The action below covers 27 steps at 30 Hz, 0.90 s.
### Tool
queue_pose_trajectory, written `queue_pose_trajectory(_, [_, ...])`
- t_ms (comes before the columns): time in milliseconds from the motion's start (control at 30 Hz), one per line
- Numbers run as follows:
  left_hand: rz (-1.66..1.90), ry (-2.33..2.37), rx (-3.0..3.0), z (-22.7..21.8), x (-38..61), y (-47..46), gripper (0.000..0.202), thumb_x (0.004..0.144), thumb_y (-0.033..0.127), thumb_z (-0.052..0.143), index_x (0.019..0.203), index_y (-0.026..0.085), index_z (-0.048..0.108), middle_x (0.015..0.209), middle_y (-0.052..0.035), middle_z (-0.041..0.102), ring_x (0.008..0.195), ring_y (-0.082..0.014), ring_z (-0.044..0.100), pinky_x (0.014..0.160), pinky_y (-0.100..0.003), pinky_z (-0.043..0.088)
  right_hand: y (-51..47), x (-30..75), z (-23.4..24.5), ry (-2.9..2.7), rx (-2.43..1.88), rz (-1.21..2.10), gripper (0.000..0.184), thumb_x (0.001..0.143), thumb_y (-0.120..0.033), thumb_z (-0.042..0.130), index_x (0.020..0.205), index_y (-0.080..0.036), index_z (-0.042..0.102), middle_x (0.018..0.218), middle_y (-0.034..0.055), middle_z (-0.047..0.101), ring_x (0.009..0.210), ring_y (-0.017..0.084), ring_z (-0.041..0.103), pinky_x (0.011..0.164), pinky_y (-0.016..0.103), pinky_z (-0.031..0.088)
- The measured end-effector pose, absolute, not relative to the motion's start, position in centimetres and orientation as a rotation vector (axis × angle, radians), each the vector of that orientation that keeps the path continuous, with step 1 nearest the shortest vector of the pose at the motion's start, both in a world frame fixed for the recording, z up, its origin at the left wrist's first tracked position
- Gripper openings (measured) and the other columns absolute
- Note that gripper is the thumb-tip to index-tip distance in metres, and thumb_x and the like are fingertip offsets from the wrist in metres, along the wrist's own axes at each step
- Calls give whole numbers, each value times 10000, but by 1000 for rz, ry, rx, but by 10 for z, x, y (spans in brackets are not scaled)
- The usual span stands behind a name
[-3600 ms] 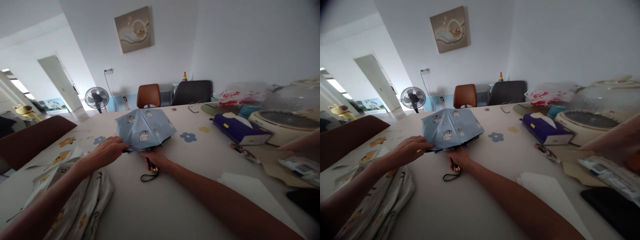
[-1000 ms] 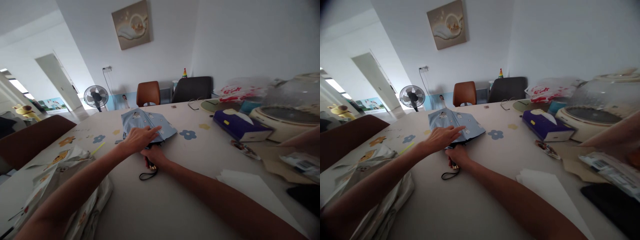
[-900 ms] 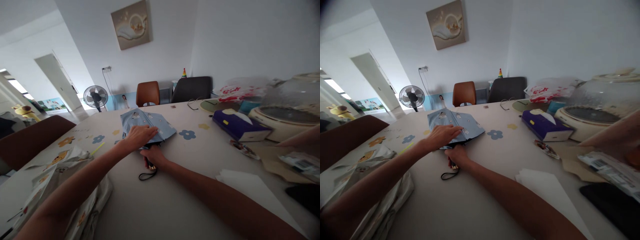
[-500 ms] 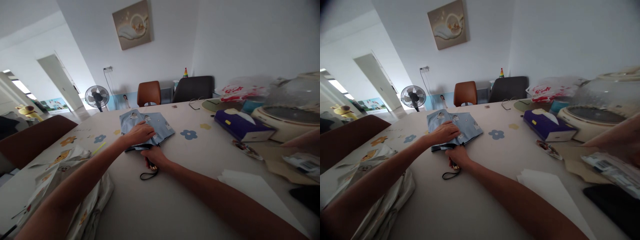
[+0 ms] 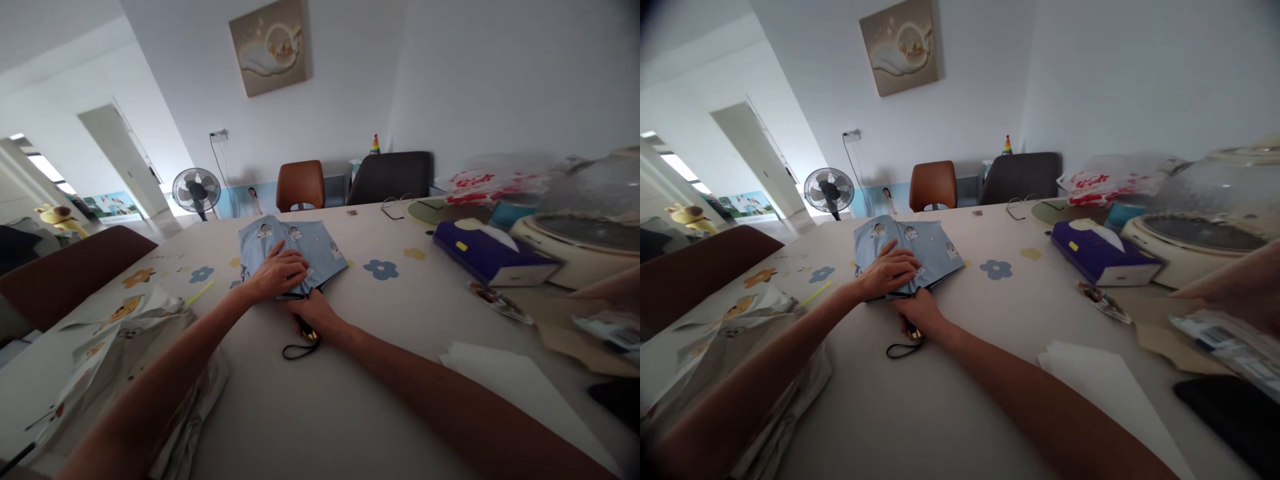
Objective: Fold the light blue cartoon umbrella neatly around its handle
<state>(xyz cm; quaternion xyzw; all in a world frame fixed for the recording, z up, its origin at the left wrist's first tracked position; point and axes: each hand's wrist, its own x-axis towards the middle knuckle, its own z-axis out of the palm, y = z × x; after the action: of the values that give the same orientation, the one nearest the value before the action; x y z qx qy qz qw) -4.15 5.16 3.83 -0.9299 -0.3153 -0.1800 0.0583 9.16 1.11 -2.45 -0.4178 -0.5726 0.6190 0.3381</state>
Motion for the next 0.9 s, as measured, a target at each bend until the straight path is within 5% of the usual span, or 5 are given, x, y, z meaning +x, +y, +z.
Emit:
queue_pose_trajectory(400, [-586, -873, -2783, 35, -44, 51, 257, 894, 276, 361, 908, 205, 607, 1115, -29, 620, 1182, -171, 418, 1089, -468, 30, 8, 98, -18, -1216, -1082, 1775, 501, 847, -483, 302, 517, -161, 499, 409, 33, 502, 327, 118, 473, 300, 211, 360])
queue_pose_trajectory(667, [-586, -821, -2788, 27, -55, 49, 200, 883, 202, 369, 924, 200, 565, 1131, -31, 613, 1209, -163, 388, 1089, -471, 42, 7, 96, -19, -1282, -1063, 1710, 271, 790, -322, 459, 580, -153, 494, 434, -12, 506, 313, 99, 470, 294, 191, 343])
queue_pose_trajectory(900, [-614, -806, -2761, 25, -59, 41, 181, 877, 191, 384, 884, 187, 565, 1115, -37, 622, 1204, -170, 397, 1088, -478, 78, 6, 92, -27, -1456, -954, 1596, 317, 825, -402, 464, 621, -160, 480, 473, -23, 503, 321, 92, 468, 317, 201, 359])
